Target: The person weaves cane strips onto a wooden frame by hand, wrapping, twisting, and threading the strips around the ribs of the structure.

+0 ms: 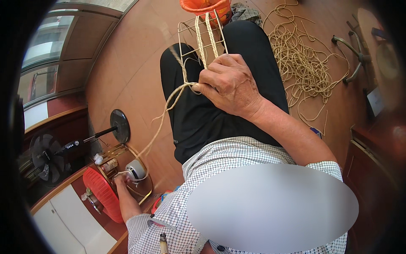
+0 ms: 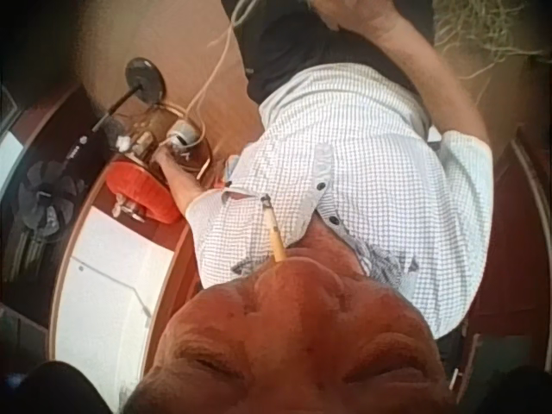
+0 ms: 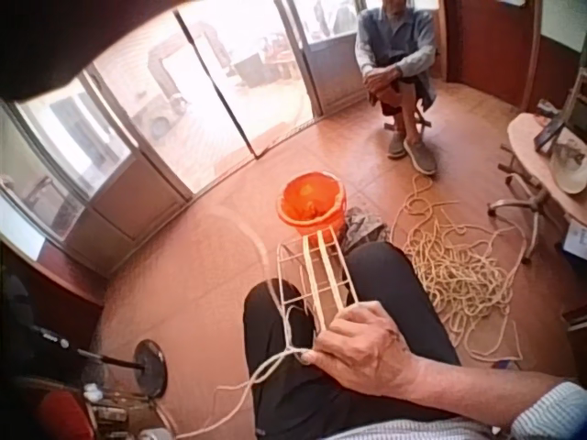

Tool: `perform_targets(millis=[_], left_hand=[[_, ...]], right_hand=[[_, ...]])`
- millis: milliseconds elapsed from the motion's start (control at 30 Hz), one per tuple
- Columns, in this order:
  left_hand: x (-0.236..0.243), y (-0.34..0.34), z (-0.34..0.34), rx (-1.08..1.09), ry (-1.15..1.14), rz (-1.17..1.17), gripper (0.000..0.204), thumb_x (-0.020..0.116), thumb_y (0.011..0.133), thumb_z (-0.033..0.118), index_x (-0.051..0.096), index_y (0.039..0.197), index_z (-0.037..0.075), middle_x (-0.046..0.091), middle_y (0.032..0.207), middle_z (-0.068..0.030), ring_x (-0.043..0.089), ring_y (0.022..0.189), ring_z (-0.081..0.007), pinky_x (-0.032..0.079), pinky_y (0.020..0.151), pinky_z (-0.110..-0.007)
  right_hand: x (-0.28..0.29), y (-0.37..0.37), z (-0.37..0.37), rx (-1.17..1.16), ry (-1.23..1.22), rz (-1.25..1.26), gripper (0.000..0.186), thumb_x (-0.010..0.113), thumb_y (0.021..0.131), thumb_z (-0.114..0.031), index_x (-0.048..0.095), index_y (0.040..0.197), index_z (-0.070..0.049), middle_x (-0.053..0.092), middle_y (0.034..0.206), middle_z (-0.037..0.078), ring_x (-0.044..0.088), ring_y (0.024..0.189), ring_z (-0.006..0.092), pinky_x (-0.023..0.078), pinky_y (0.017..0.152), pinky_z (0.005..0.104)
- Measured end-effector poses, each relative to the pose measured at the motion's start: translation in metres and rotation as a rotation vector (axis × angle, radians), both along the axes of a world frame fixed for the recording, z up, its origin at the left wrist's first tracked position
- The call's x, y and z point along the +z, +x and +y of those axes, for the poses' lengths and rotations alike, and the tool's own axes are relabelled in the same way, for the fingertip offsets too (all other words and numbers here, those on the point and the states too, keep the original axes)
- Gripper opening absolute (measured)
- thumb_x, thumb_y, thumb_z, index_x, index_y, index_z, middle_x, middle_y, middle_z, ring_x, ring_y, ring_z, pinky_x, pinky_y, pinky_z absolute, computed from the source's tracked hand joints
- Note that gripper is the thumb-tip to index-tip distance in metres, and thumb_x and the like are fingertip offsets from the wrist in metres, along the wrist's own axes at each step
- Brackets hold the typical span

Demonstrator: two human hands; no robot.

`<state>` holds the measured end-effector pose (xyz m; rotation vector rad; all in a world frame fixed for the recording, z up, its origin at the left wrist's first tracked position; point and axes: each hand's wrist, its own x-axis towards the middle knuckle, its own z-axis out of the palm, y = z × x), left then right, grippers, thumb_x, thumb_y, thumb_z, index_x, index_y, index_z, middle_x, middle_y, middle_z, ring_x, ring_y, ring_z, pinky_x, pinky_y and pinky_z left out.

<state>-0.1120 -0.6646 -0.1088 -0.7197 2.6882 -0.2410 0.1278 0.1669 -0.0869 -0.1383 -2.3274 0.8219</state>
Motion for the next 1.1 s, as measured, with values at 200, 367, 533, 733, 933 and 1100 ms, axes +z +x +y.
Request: perform_targets(millis=[200,367,533,733,933,1100], left_hand=[[-0.02,0.035,0.367,-0.602,0.974,0.257,0.033,0.071,0.106,0.012,0.071,0.137,0.0,0.076,0.122,-0.007,0.071,0.115,-0.017,0.056,0.102,-0.032],[0.051,0.13,0.593,-1.204,0.998,0.512,0.032,0.079,0.1,0.007,0.074,0.131,0.003,0.075,0.118,-0.014,0.072,0.109,-0.0303,0.058,0.099,-0.041],[0.019,0.125,0.61,-1.26,0.967,0.564,0.021,0.079,0.098,0.002,0.076,0.119,0.005,0.07,0.106,-0.0139,0.069,0.097,-0.0264,0.057,0.088,-0.039],[0.005,0.082,0.531,-0.734,1.146,0.229,0.011,0.068,0.11,0.01,0.076,0.11,0.002,0.062,0.082,-0.0014,0.06,0.078,-0.0106,0.05,0.071,-0.033],[0.012,-0.062,0.339,-0.601,0.535,0.409,0.024,0.071,0.108,0.023,0.079,0.118,0.003,0.076,0.098,-0.0094,0.071,0.09,-0.02,0.055,0.079,-0.036],[0.061,-0.03,0.393,-1.0,0.224,0.506,0.043,0.081,0.093,0.012,0.074,0.136,0.005,0.072,0.135,-0.0188,0.068,0.125,-0.03,0.051,0.108,-0.04]], right_hand=[[0.004,-0.004,-0.008,-0.008,0.02,-0.079,0.024,0.087,0.092,-0.033,0.077,0.087,-0.012,0.07,0.083,0.001,0.068,0.092,0.0235,0.048,0.094,0.0413],[0.008,-0.002,-0.003,-0.029,0.044,-0.064,0.024,0.087,0.092,-0.032,0.075,0.085,-0.012,0.069,0.081,0.0,0.067,0.088,0.0225,0.047,0.092,0.0409],[0.012,-0.005,-0.008,-0.023,-0.001,-0.067,0.018,0.088,0.091,-0.025,0.075,0.089,-0.013,0.069,0.08,-0.001,0.067,0.088,0.0219,0.047,0.092,0.0407],[0.006,-0.003,-0.008,-0.039,-0.086,-0.045,0.017,0.087,0.091,-0.023,0.074,0.1,-0.017,0.071,0.083,-0.004,0.068,0.09,0.0207,0.046,0.097,0.0401],[0.001,-0.007,-0.011,-0.017,-0.063,0.005,0.013,0.086,0.092,-0.022,0.076,0.1,-0.018,0.072,0.084,-0.004,0.067,0.093,0.0202,0.045,0.097,0.0405],[0.002,-0.002,-0.008,-0.024,-0.008,-0.047,0.011,0.086,0.093,-0.025,0.077,0.097,-0.018,0.072,0.085,-0.004,0.067,0.094,0.0202,0.045,0.097,0.04]])
